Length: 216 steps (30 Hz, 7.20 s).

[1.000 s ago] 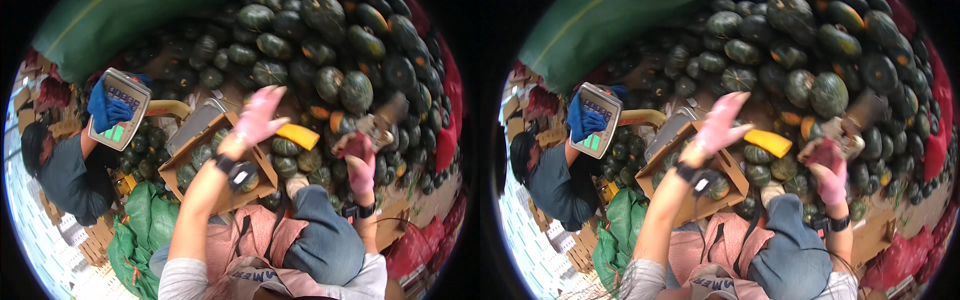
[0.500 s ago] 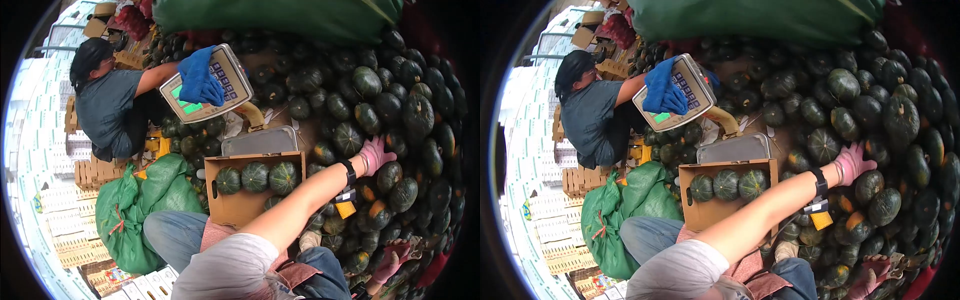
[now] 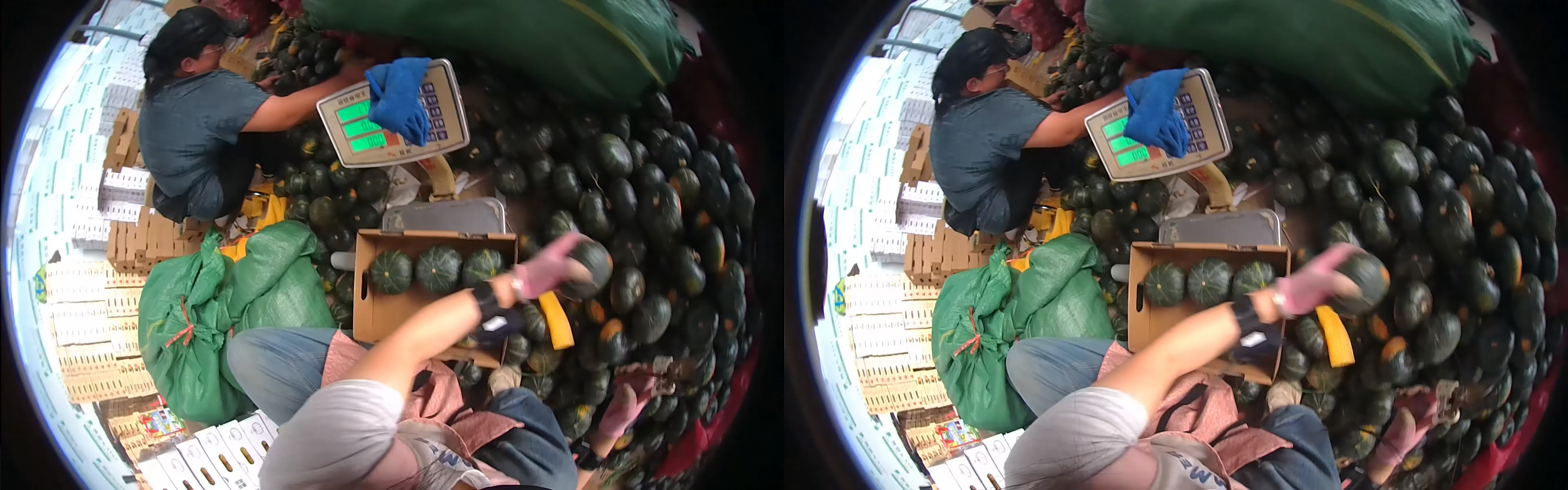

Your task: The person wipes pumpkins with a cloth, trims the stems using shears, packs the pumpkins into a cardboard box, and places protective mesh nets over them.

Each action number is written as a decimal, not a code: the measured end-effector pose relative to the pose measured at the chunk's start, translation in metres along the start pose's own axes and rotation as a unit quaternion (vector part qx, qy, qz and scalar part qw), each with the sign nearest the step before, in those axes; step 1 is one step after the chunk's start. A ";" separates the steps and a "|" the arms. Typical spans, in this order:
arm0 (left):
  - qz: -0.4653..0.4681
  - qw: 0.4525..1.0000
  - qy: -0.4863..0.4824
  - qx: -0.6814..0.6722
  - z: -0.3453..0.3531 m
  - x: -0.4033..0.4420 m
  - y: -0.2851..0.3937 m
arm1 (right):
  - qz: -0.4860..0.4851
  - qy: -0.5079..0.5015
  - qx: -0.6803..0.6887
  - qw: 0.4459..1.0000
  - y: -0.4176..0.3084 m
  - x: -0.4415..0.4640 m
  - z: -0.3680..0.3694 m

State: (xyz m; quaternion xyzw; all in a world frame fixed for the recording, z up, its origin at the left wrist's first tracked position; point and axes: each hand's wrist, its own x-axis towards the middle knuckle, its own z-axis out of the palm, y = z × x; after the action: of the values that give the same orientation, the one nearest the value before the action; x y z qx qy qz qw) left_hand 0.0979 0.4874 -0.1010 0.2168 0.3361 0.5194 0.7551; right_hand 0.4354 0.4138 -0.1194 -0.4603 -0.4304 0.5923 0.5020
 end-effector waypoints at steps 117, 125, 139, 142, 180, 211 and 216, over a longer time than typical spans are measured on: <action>-0.040 0.737 -0.096 0.668 0.072 -0.101 -0.095 | 0.201 0.061 0.241 0.948 0.059 -0.072 -0.011; -0.182 0.971 0.145 0.061 0.022 -0.123 -0.058 | 0.271 0.058 0.004 0.961 0.044 -0.065 0.010; -0.255 0.638 0.242 0.685 -0.102 -0.283 0.042 | 0.270 0.118 0.013 0.956 0.060 -0.058 -0.003; -0.108 0.572 0.242 0.776 -0.155 -0.307 0.020 | 0.266 0.155 -0.021 0.951 0.050 -0.058 0.004; 0.139 0.506 0.096 0.846 0.013 -0.458 0.017 | 0.256 0.038 -0.362 0.895 -0.180 -0.128 -0.131; 0.043 0.744 0.163 0.646 -0.088 -0.211 -0.026 | -0.209 -0.180 -0.506 0.818 -0.112 0.043 0.383; -0.108 0.691 0.127 0.703 -0.083 -0.167 -0.055 | -0.201 -0.128 -0.483 0.843 -0.062 0.052 0.427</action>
State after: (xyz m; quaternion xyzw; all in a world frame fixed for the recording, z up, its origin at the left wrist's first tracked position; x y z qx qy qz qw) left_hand 0.0331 0.3097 -0.1469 0.5784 0.7168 0.0686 0.3832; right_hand 0.0263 0.4529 0.0226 -0.4681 -0.8054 0.2494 0.2647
